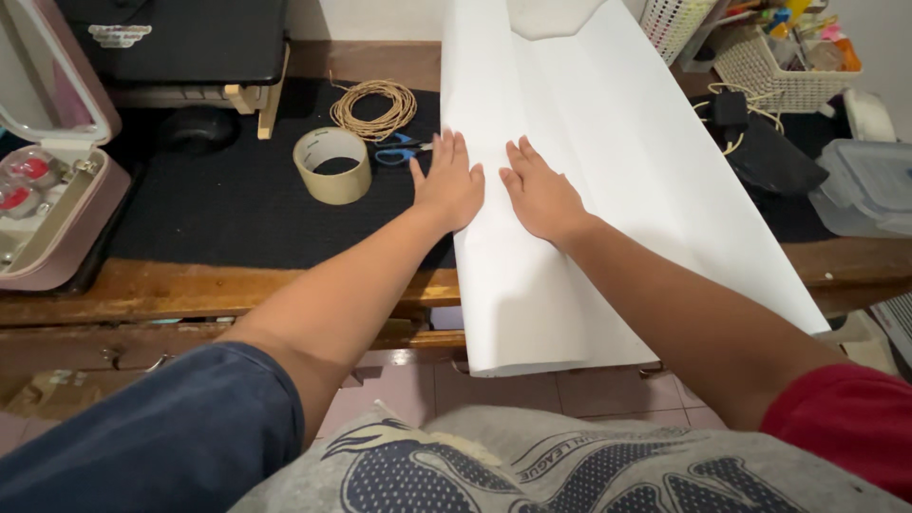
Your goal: The person places a small white box on a sheet of white paper, folds the paper around the box, and uses scissors to trim the excess paper. They then fold the paper edges to enclose the box, creating a wrapped package.
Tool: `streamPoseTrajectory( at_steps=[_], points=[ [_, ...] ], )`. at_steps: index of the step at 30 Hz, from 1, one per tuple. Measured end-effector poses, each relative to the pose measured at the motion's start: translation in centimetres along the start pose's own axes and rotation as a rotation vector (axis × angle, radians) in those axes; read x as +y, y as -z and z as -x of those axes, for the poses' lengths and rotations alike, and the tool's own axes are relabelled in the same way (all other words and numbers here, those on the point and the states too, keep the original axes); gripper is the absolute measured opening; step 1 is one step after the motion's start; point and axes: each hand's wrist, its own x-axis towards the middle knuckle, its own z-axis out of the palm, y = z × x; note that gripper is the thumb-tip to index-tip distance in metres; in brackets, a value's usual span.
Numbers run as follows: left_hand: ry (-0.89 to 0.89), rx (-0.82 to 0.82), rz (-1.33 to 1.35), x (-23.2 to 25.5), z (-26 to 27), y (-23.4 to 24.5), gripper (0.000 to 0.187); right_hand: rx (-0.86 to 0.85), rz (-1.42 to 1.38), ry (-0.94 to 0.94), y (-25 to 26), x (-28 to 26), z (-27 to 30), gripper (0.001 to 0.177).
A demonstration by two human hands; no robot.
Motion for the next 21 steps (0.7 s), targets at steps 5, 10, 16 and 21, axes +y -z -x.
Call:
streamPoseTrajectory(
  at_steps=[5,10,16,21],
  points=[
    [0.055,-0.152,0.023,-0.8,-1.9,0.6,0.072,0.035,-0.020,0.040,-0.7,0.6,-0.4,0.057],
    [0.111,-0.243,-0.062,-1.2,-5.5,0.6,0.070,0.054,0.005,0.036,-1.2,0.9,-0.5,0.057],
    [0.096,-0.266,-0.194,-2.3,-9.4,0.2,0.073,0.032,0.011,-0.006,-0.9,0.5,-0.3,0.058],
    [0.081,-0.263,-0.289,-3.5,-13.2,-0.5,0.072,0.045,-0.026,-0.003,-1.0,0.4,-0.2,0.057]
  ],
)
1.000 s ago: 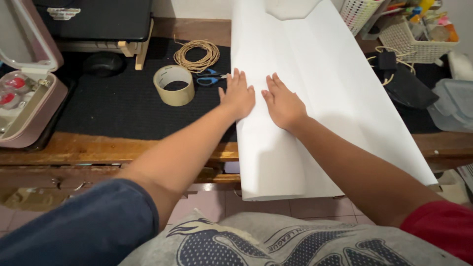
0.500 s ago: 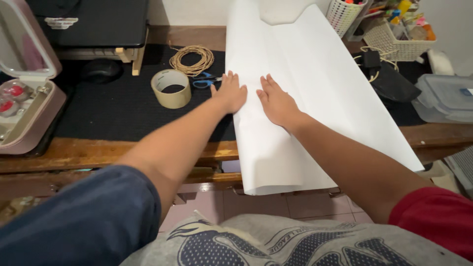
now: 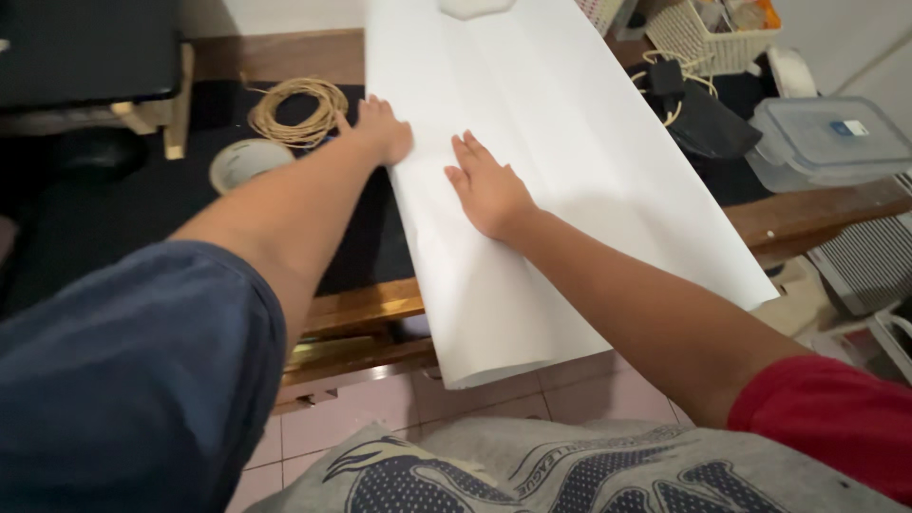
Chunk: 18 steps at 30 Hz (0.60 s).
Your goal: The person places a small white box on a sheet of white paper, folds the paper around the box, and uses scissors to trim the excess paper. They then fold the paper edges to enclose the box, creating a wrapped package.
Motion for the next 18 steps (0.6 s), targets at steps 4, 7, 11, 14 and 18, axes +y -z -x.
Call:
streamPoseTrajectory(
  at_steps=[4,7,11,14,18],
  points=[
    [-0.012,-0.035,-0.109,-0.4,-2.9,0.4,0.069,0.029,-0.037,0.031,0.1,0.1,0.5,0.056],
    [-0.005,-0.034,-0.153,-0.9,-4.4,0.6,0.067,-0.004,-0.036,0.007,0.2,-0.2,0.3,0.057],
    [0.030,0.006,-0.105,-1.9,-6.4,1.1,0.067,-0.039,-0.030,-0.028,0.7,-0.7,0.3,0.057],
    [0.082,0.058,-0.096,-2.3,-8.3,0.9,0.069,-0.041,-0.043,-0.034,1.1,-1.1,0.5,0.057],
    [0.112,0.090,-0.107,-2.8,-11.3,0.4,0.071,-0.044,-0.053,-0.037,1.5,-1.4,0.6,0.058]
  ],
)
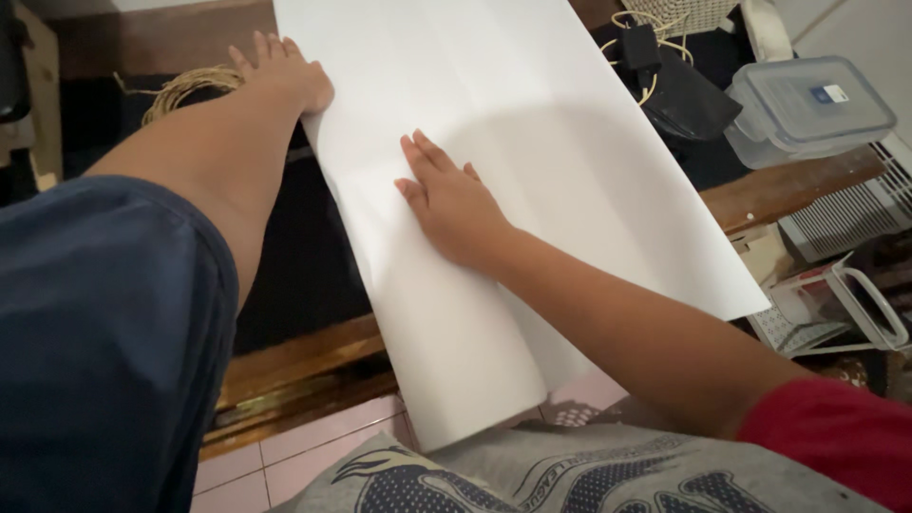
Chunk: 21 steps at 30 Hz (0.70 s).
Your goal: The person places a small white box on a sheet of white paper, folds the paper around the box, and uses scissors to trim the excess paper. They then fold the paper edges to enclose the box, creating a wrapped package.
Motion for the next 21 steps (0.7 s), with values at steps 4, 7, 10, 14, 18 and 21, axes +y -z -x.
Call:
streamPoseTrajectory(
  at_steps=[4,7,10,14,18,21],
  points=[
    [0.018,0.023,0.007,-0.4,-3.0,-0.8,0.071,-0.006,-0.001,0.004,0.4,-0.2,0.1,0.058],
    [0.001,0.084,0.004,-1.2,-4.8,-1.6,0.072,-0.015,0.006,-0.006,0.5,-0.3,0.0,0.058],
    [0.030,0.081,0.008,-1.4,-6.9,-1.8,0.073,-0.017,0.008,-0.006,0.6,-0.3,-0.1,0.059],
    [0.011,0.126,0.062,-2.1,-9.3,-2.0,0.072,-0.035,0.003,-0.011,0.7,-0.2,-0.3,0.059],
    [-0.024,0.146,-0.008,-3.1,-11.7,-2.6,0.071,-0.041,0.020,-0.012,0.7,-0.4,-0.6,0.059],
    [-0.024,0.159,-0.005,-3.5,-13.2,-2.6,0.071,-0.054,0.031,-0.035,0.8,-0.3,-0.6,0.060]
  ],
)
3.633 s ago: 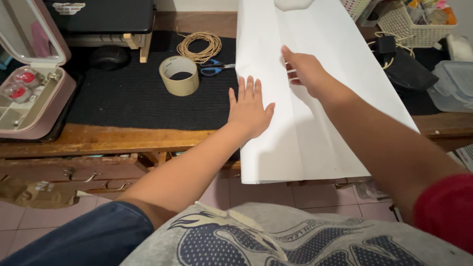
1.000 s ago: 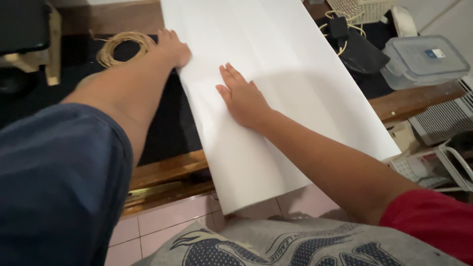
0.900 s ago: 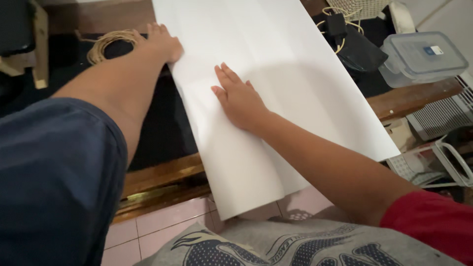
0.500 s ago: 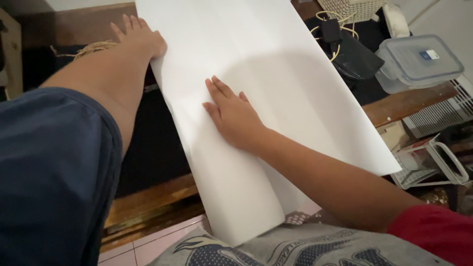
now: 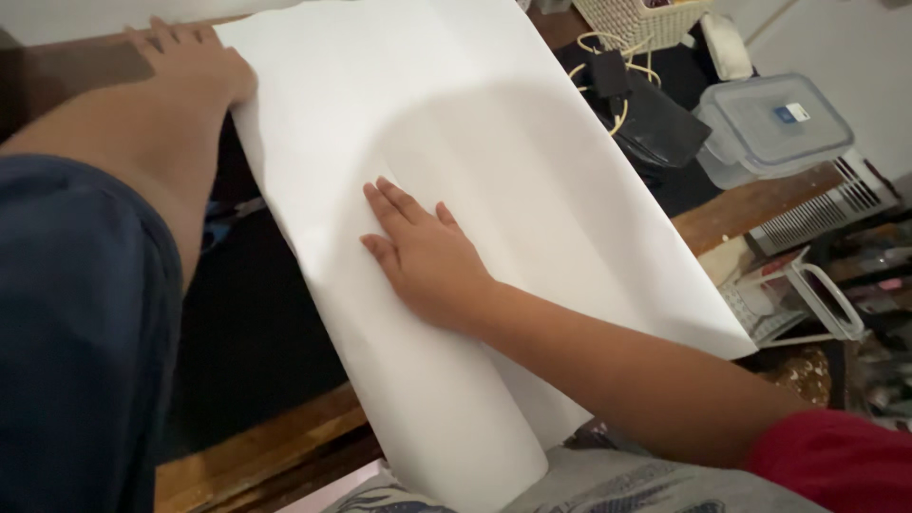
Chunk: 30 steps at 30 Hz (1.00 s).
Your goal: The person places a small white box on a sheet of white paper, folds the paper around the box, and uses scissors to trim the excess paper. They then fold the paper edges to enclose the box, creating a wrapped package.
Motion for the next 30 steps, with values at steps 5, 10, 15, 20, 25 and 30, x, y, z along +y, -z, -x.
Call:
streamPoseTrajectory(
  at_steps=[5,10,15,20,25,30],
  points=[
    [-0.047,-0.024,-0.193,1.2,2.9,1.1,0.081,0.055,0.018,0.001,-0.7,0.1,0.2,0.058],
    [-0.081,-0.168,0.014,4.3,13.6,3.9,0.075,0.075,0.031,0.036,-1.4,0.7,-0.2,0.058],
    [-0.147,-0.174,0.217,6.7,23.2,7.3,0.076,0.111,0.063,0.053,-2.0,0.8,-0.3,0.055],
    [-0.201,0.012,0.322,8.6,33.0,7.5,0.073,0.165,0.078,0.095,-3.0,1.8,-0.5,0.052],
    [-0.314,0.294,0.270,10.3,44.5,7.0,0.073,0.182,0.064,0.142,-3.9,3.0,-1.4,0.052],
    [-0.449,0.433,0.282,9.5,52.1,7.1,0.070,0.148,0.085,0.225,-3.6,3.4,-1.4,0.054]
  ],
)
